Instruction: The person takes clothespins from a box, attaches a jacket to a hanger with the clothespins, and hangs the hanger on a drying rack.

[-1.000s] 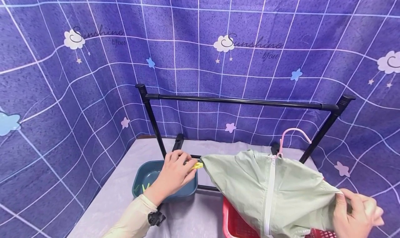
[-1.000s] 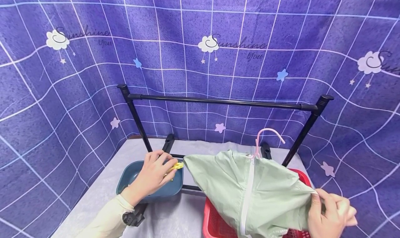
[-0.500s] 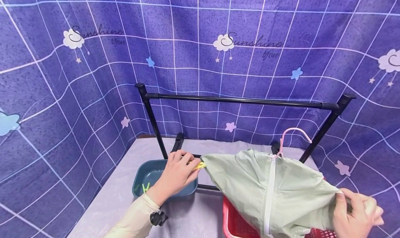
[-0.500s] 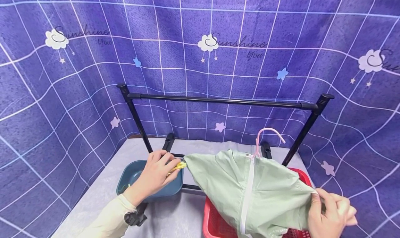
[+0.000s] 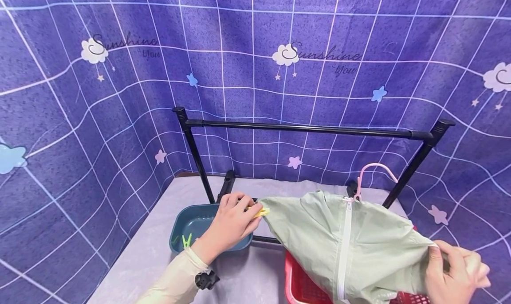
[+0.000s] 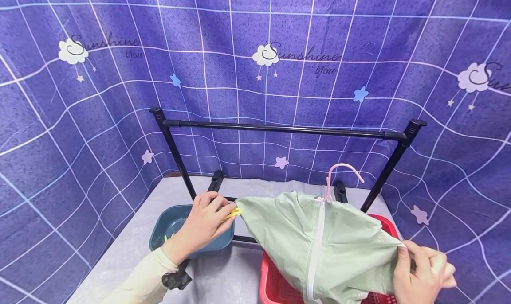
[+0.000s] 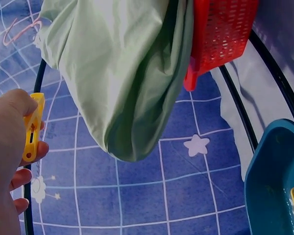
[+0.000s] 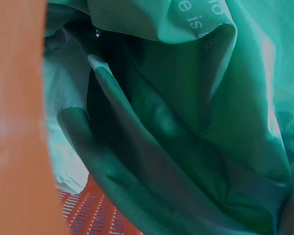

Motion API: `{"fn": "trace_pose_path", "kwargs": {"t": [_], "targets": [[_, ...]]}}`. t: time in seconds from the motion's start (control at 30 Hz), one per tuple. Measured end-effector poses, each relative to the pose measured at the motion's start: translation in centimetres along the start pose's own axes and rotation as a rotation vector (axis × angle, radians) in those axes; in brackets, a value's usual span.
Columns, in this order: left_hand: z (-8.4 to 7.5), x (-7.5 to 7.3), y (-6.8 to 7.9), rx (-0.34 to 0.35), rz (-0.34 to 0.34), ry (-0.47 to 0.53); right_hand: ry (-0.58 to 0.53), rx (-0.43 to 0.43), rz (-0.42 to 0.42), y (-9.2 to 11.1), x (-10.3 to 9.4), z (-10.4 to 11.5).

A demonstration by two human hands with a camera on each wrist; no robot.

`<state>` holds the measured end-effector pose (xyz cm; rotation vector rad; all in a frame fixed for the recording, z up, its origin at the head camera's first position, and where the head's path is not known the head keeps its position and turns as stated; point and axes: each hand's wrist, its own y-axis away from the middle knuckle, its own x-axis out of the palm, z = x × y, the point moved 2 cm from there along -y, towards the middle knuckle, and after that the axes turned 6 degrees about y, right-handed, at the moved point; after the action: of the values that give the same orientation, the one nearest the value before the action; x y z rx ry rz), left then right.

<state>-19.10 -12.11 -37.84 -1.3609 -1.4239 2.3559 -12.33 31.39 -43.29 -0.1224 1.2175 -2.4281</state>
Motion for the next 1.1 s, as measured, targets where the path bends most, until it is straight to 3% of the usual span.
{"fn": "trace_pose_path", "kwargs": {"t": [0.17, 0.8, 1.1], "targets": [[-0.6, 0.1, -0.4, -0.001, 0.015, 0.012, 0.000, -0.009, 0.003, 0.0, 0.0, 0.0], [-2.8, 0.6, -1.9, 0.070, -0.041, 0.031, 0.015, -0.045, -0.004, -0.3, 0.0, 0.0], [-4.2, 1.2, -2.5, 0.061, -0.009, 0.040, 0.017, -0.061, -0.005, -0.3, 0.1, 1.1]]}}
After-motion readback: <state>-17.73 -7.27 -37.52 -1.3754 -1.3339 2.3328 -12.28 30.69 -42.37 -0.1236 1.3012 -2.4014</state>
